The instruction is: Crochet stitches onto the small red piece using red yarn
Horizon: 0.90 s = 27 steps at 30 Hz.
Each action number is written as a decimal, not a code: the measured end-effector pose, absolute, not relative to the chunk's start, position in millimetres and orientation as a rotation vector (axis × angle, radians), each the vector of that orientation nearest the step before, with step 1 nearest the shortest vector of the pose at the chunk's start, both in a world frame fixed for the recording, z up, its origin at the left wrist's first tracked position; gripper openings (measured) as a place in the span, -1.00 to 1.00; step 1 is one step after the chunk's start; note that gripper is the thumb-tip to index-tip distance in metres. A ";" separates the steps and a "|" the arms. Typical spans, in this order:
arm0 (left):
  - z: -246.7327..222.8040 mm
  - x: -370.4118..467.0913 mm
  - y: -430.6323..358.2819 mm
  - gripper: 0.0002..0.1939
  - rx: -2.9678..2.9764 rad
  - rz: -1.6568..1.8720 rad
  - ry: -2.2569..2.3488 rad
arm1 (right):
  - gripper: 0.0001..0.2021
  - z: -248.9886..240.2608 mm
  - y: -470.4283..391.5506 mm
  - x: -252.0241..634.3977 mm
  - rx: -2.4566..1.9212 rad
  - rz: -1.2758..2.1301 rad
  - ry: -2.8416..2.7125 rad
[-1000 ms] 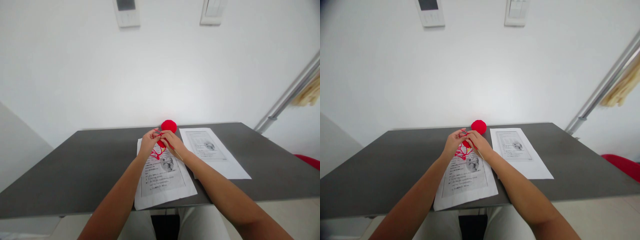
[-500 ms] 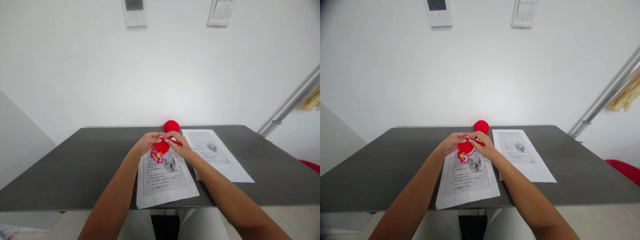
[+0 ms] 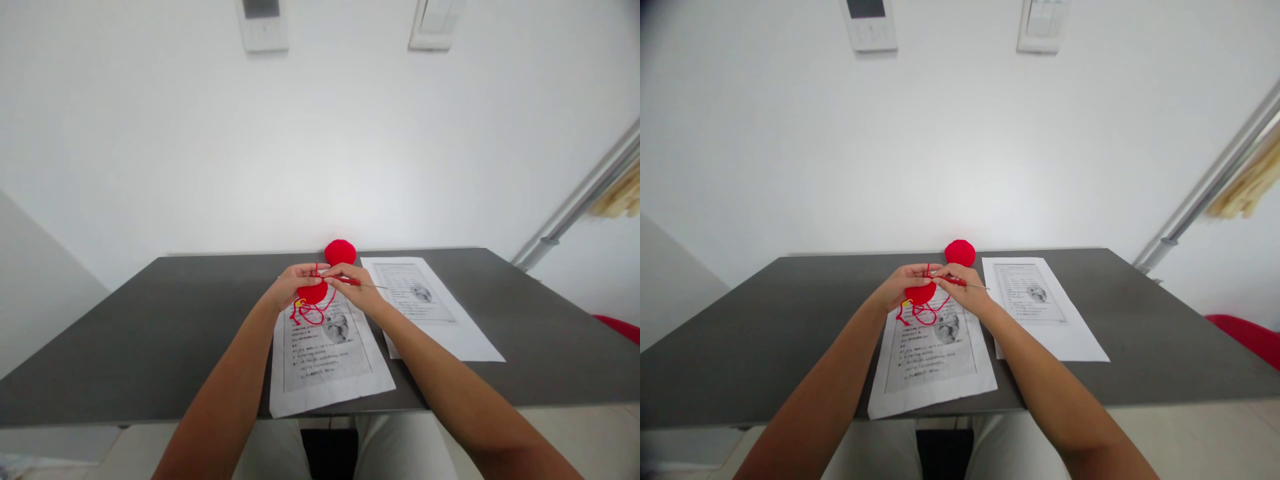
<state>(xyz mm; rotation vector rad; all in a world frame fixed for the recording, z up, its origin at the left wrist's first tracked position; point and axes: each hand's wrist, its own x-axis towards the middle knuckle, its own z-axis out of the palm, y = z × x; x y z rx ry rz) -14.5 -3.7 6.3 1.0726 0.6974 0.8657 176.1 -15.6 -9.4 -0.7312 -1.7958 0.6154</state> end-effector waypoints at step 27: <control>14.0 -28.2 -4.7 -0.49 1.008 0.877 0.654 | -0.76 6.4 -24.8 170.5 -0.676 0.975 -1.529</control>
